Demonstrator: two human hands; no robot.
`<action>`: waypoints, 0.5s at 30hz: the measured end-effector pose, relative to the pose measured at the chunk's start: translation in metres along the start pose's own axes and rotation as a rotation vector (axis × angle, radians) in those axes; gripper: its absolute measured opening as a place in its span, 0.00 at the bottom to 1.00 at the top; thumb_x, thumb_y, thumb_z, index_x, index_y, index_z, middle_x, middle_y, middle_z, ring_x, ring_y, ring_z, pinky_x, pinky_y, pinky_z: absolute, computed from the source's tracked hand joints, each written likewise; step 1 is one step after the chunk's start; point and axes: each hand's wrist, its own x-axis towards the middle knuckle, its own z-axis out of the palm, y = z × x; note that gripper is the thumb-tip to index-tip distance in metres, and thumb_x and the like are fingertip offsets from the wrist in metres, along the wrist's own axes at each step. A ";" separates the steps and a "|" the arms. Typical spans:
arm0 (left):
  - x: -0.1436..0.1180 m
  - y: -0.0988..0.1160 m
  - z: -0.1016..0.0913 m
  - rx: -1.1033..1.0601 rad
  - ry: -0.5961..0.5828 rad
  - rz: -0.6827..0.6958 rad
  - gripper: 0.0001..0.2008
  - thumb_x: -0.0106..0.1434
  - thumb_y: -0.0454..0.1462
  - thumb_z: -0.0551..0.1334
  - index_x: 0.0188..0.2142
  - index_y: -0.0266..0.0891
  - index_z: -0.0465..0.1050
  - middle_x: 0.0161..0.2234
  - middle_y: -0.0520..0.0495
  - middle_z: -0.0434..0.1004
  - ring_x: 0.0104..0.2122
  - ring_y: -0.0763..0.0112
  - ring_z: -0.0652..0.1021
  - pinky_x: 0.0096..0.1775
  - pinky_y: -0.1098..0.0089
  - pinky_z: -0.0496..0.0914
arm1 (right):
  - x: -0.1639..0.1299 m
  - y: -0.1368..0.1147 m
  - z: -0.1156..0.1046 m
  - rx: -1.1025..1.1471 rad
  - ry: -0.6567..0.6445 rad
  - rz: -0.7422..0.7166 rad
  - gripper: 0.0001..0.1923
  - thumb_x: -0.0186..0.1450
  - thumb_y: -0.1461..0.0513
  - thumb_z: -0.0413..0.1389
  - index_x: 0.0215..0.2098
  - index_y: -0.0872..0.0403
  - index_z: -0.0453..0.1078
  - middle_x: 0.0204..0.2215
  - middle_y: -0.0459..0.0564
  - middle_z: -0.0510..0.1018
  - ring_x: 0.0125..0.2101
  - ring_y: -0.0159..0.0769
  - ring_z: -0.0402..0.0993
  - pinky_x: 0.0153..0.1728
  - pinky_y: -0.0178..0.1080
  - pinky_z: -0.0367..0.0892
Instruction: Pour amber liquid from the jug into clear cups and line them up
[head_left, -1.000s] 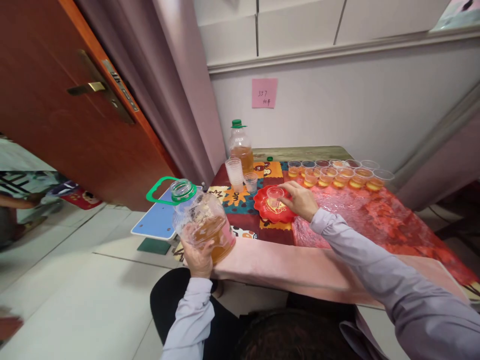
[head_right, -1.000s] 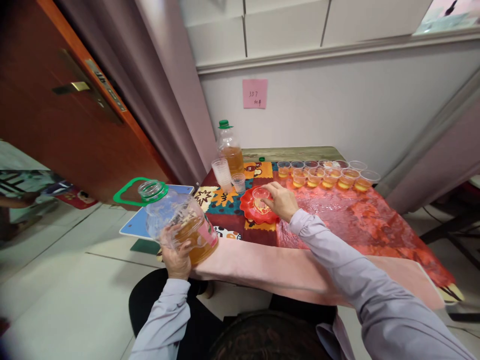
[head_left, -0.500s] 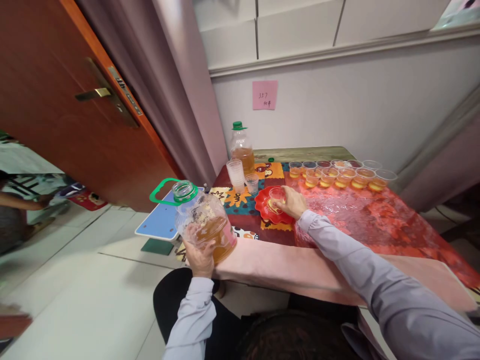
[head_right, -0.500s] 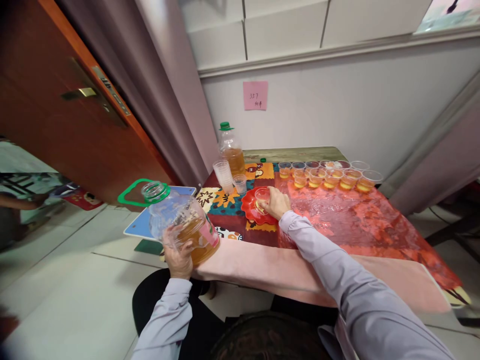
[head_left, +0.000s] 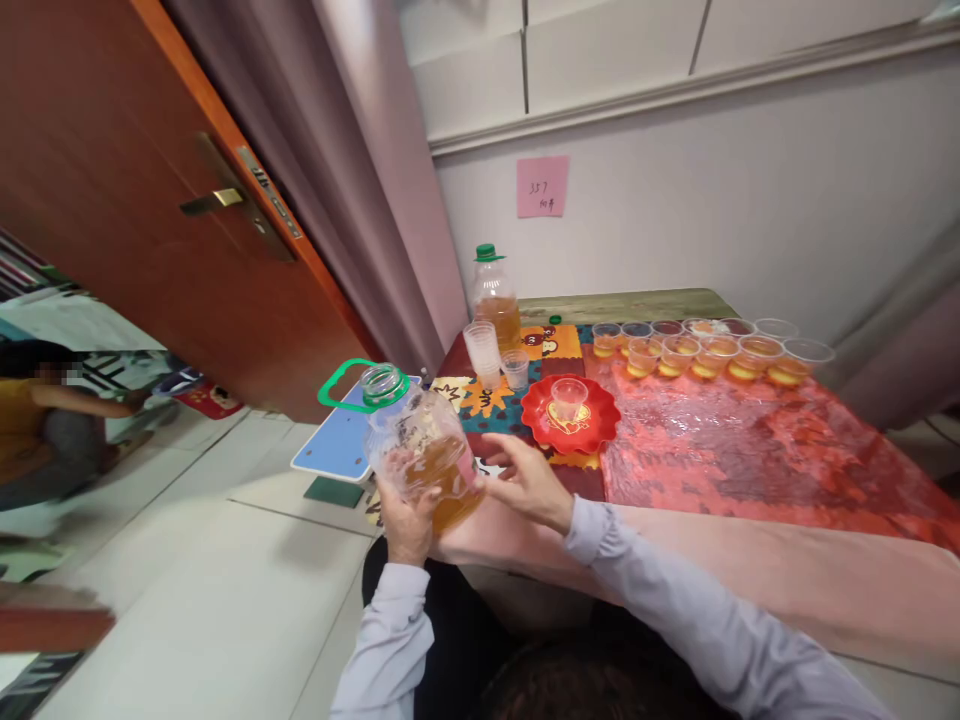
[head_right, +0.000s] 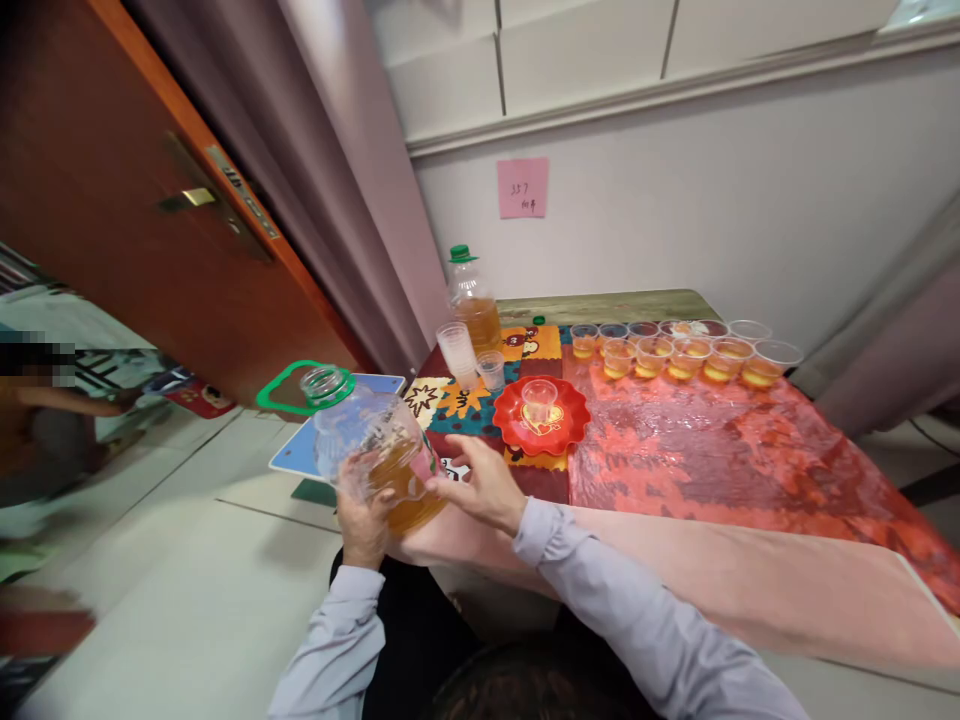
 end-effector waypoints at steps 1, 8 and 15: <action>0.002 0.001 -0.001 -0.007 -0.025 -0.009 0.54 0.44 0.62 0.77 0.63 0.40 0.64 0.57 0.32 0.76 0.58 0.45 0.79 0.60 0.50 0.73 | 0.003 0.006 0.011 0.024 -0.041 0.020 0.41 0.60 0.41 0.68 0.65 0.50 0.68 0.57 0.61 0.78 0.46 0.48 0.81 0.38 0.45 0.79; 0.012 0.012 0.011 -0.009 0.067 -0.032 0.50 0.41 0.61 0.78 0.58 0.39 0.67 0.53 0.33 0.78 0.55 0.45 0.80 0.57 0.49 0.76 | 0.018 0.036 0.020 0.053 -0.033 0.020 0.43 0.58 0.40 0.69 0.65 0.51 0.69 0.55 0.58 0.81 0.41 0.43 0.80 0.36 0.41 0.76; 0.033 0.050 0.026 0.229 -0.142 0.026 0.50 0.39 0.58 0.80 0.59 0.41 0.71 0.53 0.39 0.80 0.55 0.46 0.81 0.59 0.49 0.75 | 0.010 0.039 0.015 0.208 -0.032 0.015 0.45 0.60 0.41 0.68 0.67 0.51 0.62 0.43 0.54 0.82 0.32 0.39 0.79 0.31 0.39 0.75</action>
